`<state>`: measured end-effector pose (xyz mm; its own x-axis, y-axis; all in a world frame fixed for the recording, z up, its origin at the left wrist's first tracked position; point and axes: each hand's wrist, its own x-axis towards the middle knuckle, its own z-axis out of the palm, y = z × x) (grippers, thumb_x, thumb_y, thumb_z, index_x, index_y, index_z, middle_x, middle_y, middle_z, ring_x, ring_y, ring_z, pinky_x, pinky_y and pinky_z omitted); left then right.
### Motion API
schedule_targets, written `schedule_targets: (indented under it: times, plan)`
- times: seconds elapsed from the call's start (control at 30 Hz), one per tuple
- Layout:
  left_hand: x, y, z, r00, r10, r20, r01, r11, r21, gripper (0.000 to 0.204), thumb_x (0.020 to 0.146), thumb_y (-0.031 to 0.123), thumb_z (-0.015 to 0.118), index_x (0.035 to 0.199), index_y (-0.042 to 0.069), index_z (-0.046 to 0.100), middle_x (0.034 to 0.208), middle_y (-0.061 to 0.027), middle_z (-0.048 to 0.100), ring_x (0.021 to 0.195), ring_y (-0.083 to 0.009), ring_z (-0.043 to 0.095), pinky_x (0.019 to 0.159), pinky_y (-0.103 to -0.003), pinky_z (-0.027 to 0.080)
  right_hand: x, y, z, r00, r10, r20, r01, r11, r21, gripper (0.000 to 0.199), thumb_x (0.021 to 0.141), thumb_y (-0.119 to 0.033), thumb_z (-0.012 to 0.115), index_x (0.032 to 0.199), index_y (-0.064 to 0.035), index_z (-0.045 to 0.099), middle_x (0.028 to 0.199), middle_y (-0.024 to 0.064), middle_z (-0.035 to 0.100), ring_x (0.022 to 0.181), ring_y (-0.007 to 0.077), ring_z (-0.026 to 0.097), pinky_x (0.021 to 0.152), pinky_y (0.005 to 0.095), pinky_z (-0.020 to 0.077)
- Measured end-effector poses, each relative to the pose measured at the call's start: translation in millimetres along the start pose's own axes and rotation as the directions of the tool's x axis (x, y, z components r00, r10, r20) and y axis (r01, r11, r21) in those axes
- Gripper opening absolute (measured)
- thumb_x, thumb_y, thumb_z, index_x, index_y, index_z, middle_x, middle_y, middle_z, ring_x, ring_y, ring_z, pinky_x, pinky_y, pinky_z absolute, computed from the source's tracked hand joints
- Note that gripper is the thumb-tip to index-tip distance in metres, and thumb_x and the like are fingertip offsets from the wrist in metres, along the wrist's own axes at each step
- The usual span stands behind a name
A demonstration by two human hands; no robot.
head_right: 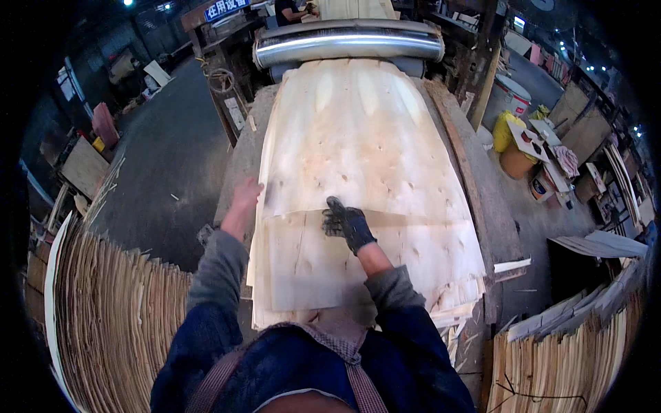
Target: The person lifts thin wood veneers from a stack, places them onto a machine's rollers one at a time, and smooths them by hand as they are fed through the machine.
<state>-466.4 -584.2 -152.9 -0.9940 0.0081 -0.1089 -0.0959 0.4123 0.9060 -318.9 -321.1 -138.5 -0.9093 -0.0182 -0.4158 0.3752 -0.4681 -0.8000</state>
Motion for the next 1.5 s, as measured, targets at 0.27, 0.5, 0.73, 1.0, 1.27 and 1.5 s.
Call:
schedule_targets:
  times: [0.27,0.5,0.73,1.0,1.27,1.5]
  plan:
    - [-102.7,-61.5,72.3,0.969,0.23,-0.087,-0.154,0.845,0.513,0.066,0.076,0.031,0.06,0.121,-0.011,0.037,0.132,-0.0261,0.031,0.123,-0.0363,0.028,0.104,-0.037,0.024,123.7,-11.8,-29.8,0.978,-0.001,0.208,-0.078,0.924,0.374,0.028,0.088,-0.02,0.048,0.111,-0.0045,0.048,0.112,0.0175,0.053,0.1,0.0331,0.054,0.084,0.0468,0.0456]
    - [-87.0,-22.9,67.1,0.977,-0.117,-0.179,0.187,0.877,0.442,0.065,0.066,0.033,0.066,0.121,0.007,0.044,0.129,-0.0146,0.035,0.118,-0.0339,0.032,0.095,-0.044,0.032,21.2,40.8,-69.1,0.957,-0.004,0.29,-0.073,0.964,0.255,0.034,0.091,-0.018,0.039,0.12,-0.0008,0.042,0.116,0.0204,0.051,0.105,0.0335,0.052,0.087,0.0434,0.0454]
    - [-20.3,-95.9,61.9,0.96,-0.16,-0.229,0.154,0.987,-0.044,0.055,0.067,0.016,0.063,0.118,0.002,0.048,0.106,-0.0155,0.053,0.091,-0.0286,0.053,0.08,-0.039,0.044,-127.1,86.2,-65.4,0.937,0.201,0.285,-0.258,0.95,0.178,0.036,0.092,-0.025,0.042,0.118,-0.0012,0.045,0.113,0.0218,0.053,0.099,0.0333,0.056,0.079,0.0406,0.0493]
    - [-18.1,-40.9,40.7,0.975,-0.222,-0.002,0.148,0.656,-0.74,0.04,0.072,-0.004,0.053,0.111,-0.009,0.047,0.094,-0.0151,0.057,0.08,-0.0208,0.055,0.068,-0.033,0.046,-172.5,96.6,-54.3,0.922,0.375,-0.096,-0.36,0.923,0.137,0.036,0.084,-0.039,0.055,0.082,-0.0031,0.059,0.068,0.0058,0.059,0.059,0.0167,0.057,0.055,0.0271,0.0484]
    - [-63.6,62.3,27.1,0.99,-0.056,-0.132,-0.057,0.688,-0.724,0.041,0.077,-0.003,0.05,0.116,-0.012,0.043,0.107,-0.019,0.053,0.093,-0.0246,0.055,0.082,-0.032,0.045,-177.1,71.0,-46.0,0.937,0.286,-0.202,-0.326,0.922,-0.208,0.043,0.079,-0.052,0.057,0.069,-0.0102,0.056,0.058,0.0007,0.053,0.05,0.0117,0.05,0.048,0.0229,0.0408]
    - [21.8,-14.8,11.6,0.995,-0.06,-0.075,0.019,0.891,-0.454,0.046,0.08,0.011,0.054,0.12,-0.008,0.043,0.108,-0.0161,0.056,0.094,-0.0214,0.055,0.08,-0.029,0.044,-101.6,51.5,-28.6,0.948,0.275,-0.16,-0.284,0.958,-0.04,0.04,0.082,-0.046,0.057,0.074,-0.0065,0.057,0.064,0.0029,0.056,0.051,0.012,0.05,0.049,0.0243,0.0427]
